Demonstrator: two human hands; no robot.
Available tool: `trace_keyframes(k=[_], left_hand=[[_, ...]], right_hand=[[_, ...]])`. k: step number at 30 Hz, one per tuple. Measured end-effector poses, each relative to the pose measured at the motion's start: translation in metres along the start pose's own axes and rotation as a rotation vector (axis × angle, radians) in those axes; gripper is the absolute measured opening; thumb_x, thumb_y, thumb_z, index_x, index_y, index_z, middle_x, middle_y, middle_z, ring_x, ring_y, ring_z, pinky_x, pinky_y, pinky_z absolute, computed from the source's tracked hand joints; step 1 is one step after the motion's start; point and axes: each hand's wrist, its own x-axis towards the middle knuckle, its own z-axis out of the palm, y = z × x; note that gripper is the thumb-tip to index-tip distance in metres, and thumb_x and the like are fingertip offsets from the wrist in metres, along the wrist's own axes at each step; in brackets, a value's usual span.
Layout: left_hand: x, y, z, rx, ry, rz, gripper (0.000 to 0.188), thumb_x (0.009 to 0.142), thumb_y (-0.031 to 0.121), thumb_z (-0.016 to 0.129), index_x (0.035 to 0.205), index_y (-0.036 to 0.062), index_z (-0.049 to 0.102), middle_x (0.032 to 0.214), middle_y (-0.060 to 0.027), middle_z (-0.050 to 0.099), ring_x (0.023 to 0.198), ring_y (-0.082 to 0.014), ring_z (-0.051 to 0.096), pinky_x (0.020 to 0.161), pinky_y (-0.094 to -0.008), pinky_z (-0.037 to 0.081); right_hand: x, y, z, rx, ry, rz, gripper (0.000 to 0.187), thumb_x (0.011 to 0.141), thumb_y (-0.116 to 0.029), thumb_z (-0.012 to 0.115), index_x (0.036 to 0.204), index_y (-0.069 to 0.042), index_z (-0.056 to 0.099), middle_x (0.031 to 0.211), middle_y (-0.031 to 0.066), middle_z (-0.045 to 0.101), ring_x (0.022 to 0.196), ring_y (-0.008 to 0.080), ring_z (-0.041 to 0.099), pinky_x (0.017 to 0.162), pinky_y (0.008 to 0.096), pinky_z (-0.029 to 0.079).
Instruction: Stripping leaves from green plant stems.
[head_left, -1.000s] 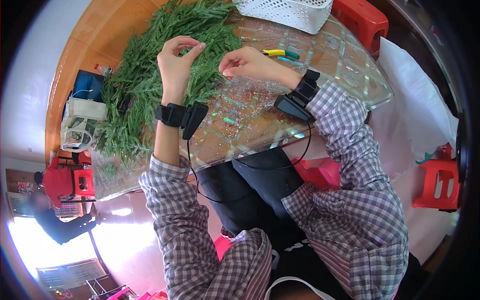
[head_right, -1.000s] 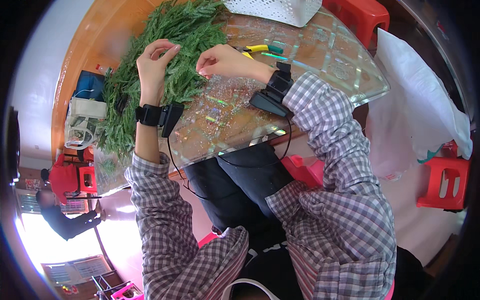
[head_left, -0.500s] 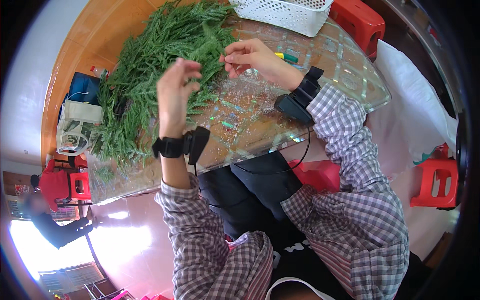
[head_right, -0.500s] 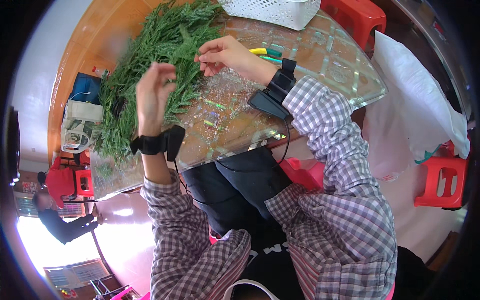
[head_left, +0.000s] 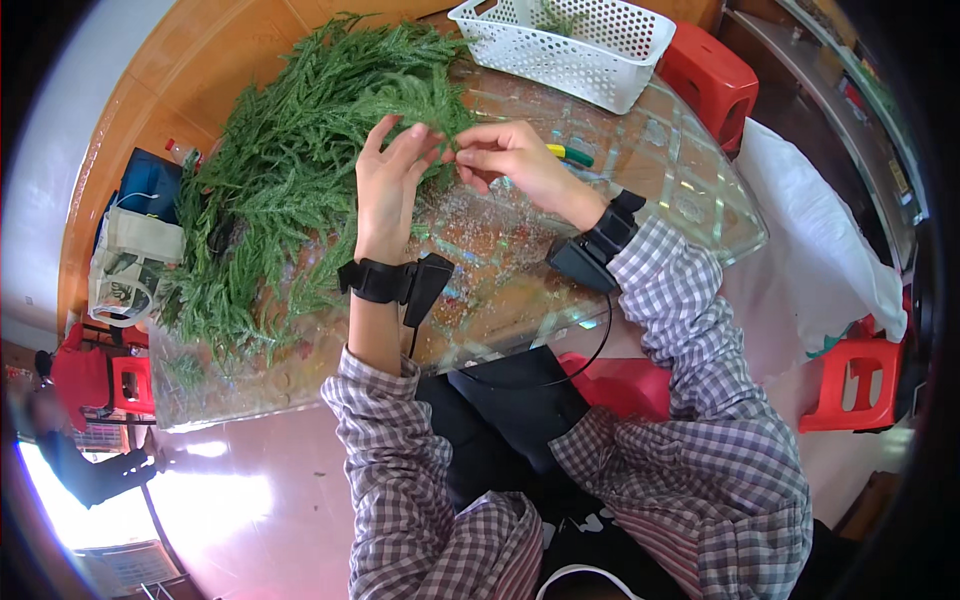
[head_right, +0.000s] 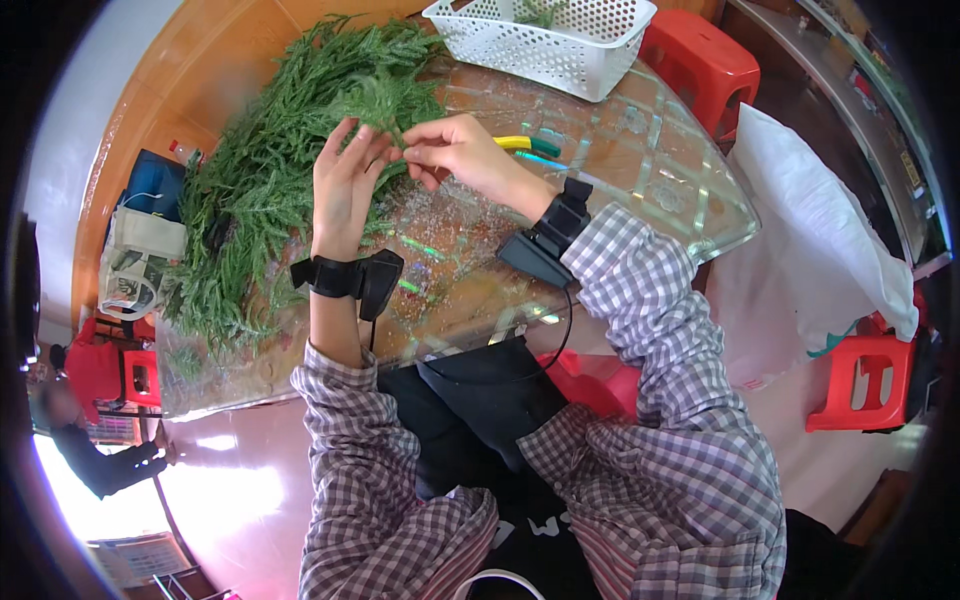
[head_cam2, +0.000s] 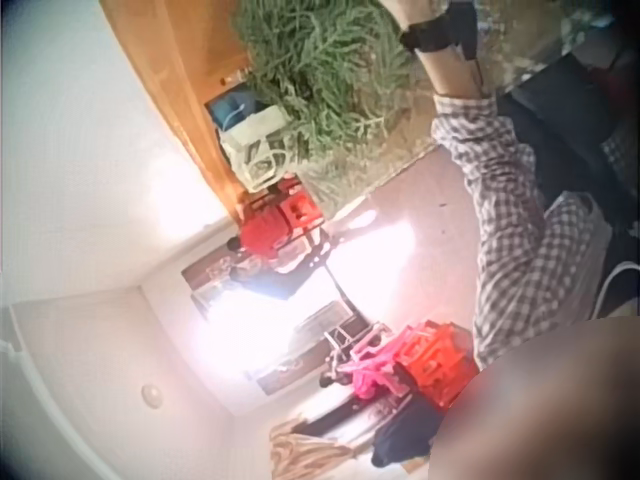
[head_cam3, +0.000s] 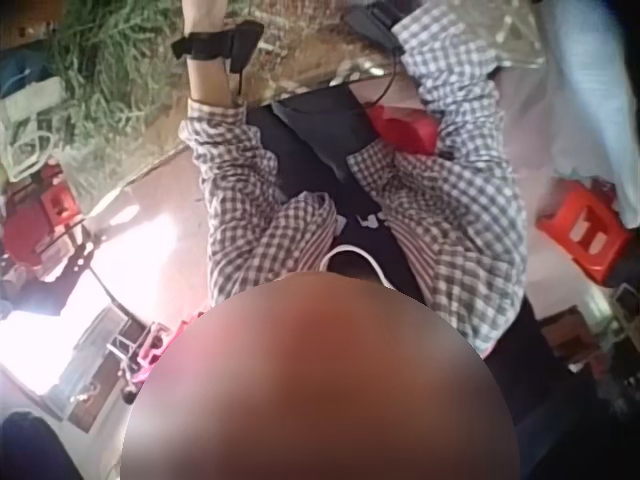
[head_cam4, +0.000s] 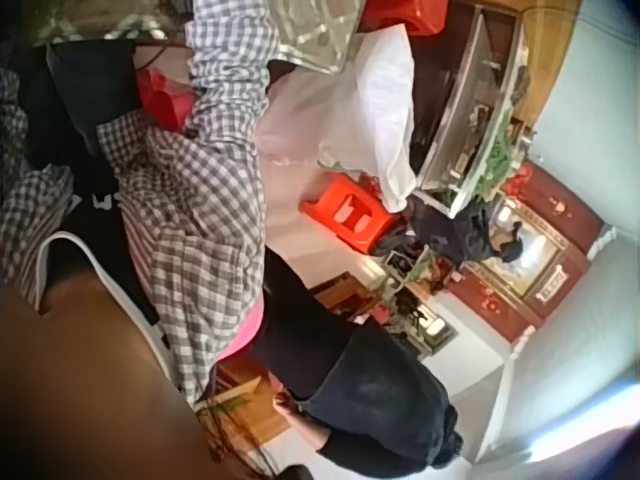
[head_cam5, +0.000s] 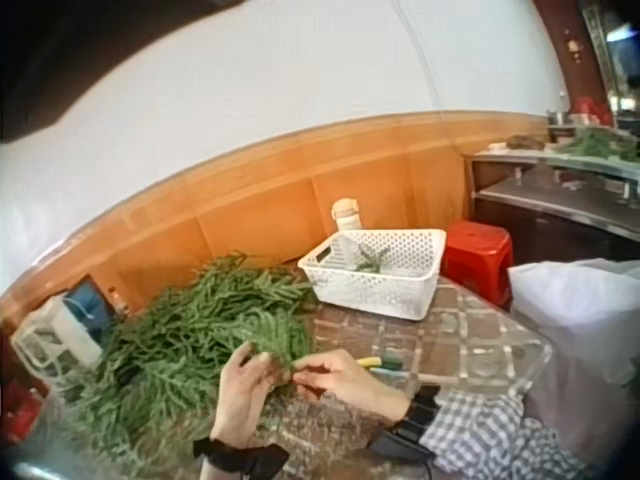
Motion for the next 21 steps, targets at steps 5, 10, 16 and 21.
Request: trace_keyframes(k=[5, 10, 16, 21], left_hand=[[0.005, -0.006, -0.001, 0.059, 0.054, 0.018, 0.068, 0.082, 0.000, 0.062, 0.132, -0.0127, 0.018, 0.101, -0.0188, 0.058, 0.094, -0.0219, 0.059, 0.082, -0.0299, 0.046], [0.001, -0.008, 0.002, 0.067, 0.088, 0.108, 0.065, 0.080, -0.002, 0.062, 0.130, -0.0120, 0.022, 0.099, -0.0191, 0.058, 0.093, -0.0201, 0.059, 0.080, -0.0277, 0.047], [0.000, -0.021, -0.005, -0.243, 0.083, -0.055, 0.048, 0.082, 0.000, 0.061, 0.123, -0.0073, 0.036, 0.101, -0.0163, 0.059, 0.091, -0.0162, 0.057, 0.078, -0.0293, 0.046], [0.002, -0.023, -0.014, -0.556, 0.030, -0.335, 0.031, 0.085, 0.005, 0.059, 0.113, -0.0024, 0.046, 0.105, -0.0139, 0.059, 0.092, -0.0154, 0.055, 0.078, -0.0312, 0.045]], right_hand=[[0.002, 0.006, 0.006, -0.068, 0.031, 0.047, 0.018, 0.090, -0.012, 0.053, 0.095, 0.002, 0.064, 0.067, -0.0016, 0.053, 0.052, 0.0042, 0.041, 0.048, 0.0191, 0.032], [-0.002, 0.000, 0.019, -0.026, 0.118, 0.161, 0.017, 0.089, -0.011, 0.053, 0.095, 0.001, 0.065, 0.065, -0.0035, 0.050, 0.051, 0.0024, 0.037, 0.045, 0.0180, 0.028], [-0.006, 0.001, 0.017, -0.003, 0.113, 0.159, 0.017, 0.089, -0.011, 0.054, 0.097, -0.001, 0.064, 0.066, -0.0032, 0.050, 0.051, 0.0023, 0.037, 0.045, 0.0179, 0.027], [-0.007, 0.005, 0.015, 0.003, 0.119, 0.166, 0.017, 0.089, -0.012, 0.055, 0.099, -0.001, 0.063, 0.067, -0.0031, 0.050, 0.051, 0.0020, 0.037, 0.045, 0.0177, 0.026]])
